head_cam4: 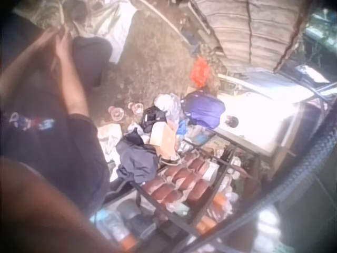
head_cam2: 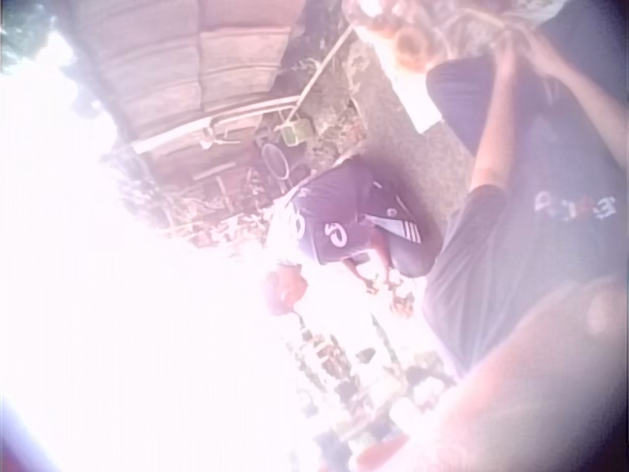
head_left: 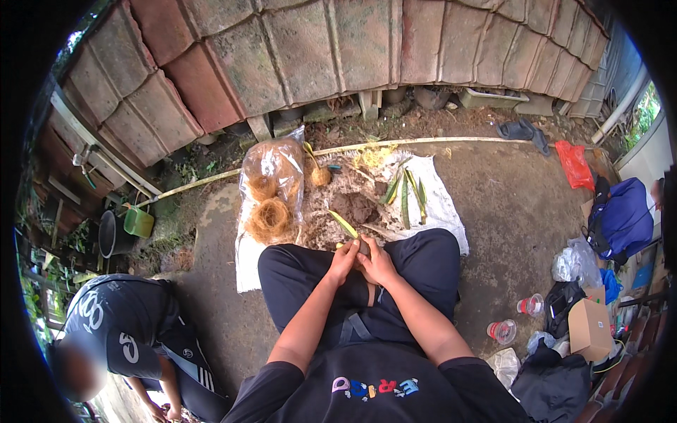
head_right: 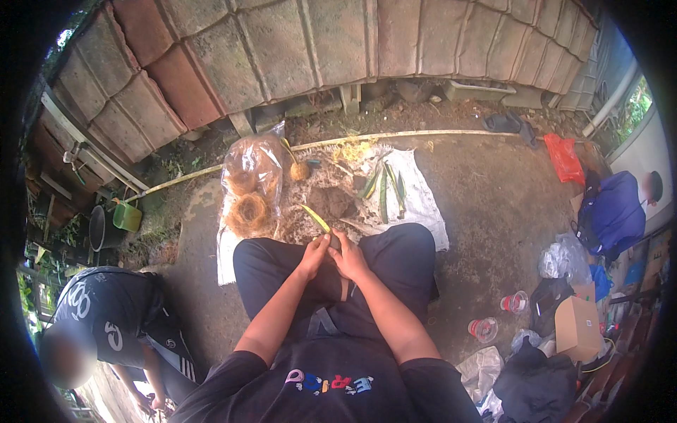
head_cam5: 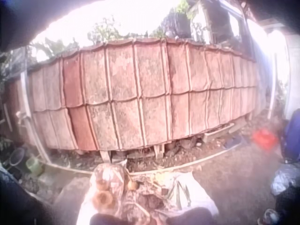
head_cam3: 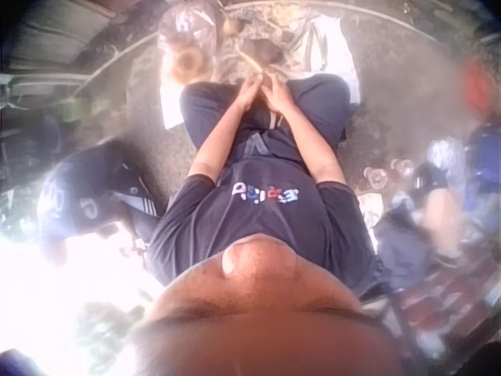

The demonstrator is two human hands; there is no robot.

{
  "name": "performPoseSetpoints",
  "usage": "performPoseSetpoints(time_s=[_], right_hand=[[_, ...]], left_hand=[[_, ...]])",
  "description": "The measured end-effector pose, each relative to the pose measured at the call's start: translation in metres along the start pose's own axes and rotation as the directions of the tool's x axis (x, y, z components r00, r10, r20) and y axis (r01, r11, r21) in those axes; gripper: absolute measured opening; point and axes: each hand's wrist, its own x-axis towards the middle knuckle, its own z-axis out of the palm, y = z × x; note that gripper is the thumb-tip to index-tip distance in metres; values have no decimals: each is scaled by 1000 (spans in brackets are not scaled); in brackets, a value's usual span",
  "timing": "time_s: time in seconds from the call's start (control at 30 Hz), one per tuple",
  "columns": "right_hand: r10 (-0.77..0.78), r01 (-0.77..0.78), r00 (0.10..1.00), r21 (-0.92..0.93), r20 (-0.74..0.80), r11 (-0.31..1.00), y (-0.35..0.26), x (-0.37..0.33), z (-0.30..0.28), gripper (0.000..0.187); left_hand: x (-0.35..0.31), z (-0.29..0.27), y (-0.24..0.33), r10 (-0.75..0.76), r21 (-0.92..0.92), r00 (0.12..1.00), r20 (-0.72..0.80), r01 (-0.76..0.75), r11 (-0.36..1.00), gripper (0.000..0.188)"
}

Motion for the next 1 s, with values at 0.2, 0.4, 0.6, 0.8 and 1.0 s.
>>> performPoseSetpoints(time_s=[0.2,0.4,0.6,0.8,1.0], right_hand=[[-53,53,999,-29,0,998,8,14,-2,51],[-84,80,996,-94,-40,992,1,13,-1,52],[-66,64,997,-56,-31,996,-6,14,-6,56],[83,-83,997,4,-10,997,-3,16,-6,65],[22,8,997,-382,75,924,2,23,5,66]], left_hand=[[13,4,2,54,-34,998,-12,-55,998,38],[18,-8,-4,18,-45,999,26,-16,999,39],[18,-6,-1,11,-56,1000,16,-10,998,40],[7,10,25,-39,-81,998,53,43,996,65],[8,8,32,-132,-176,991,34,136,975,75]])
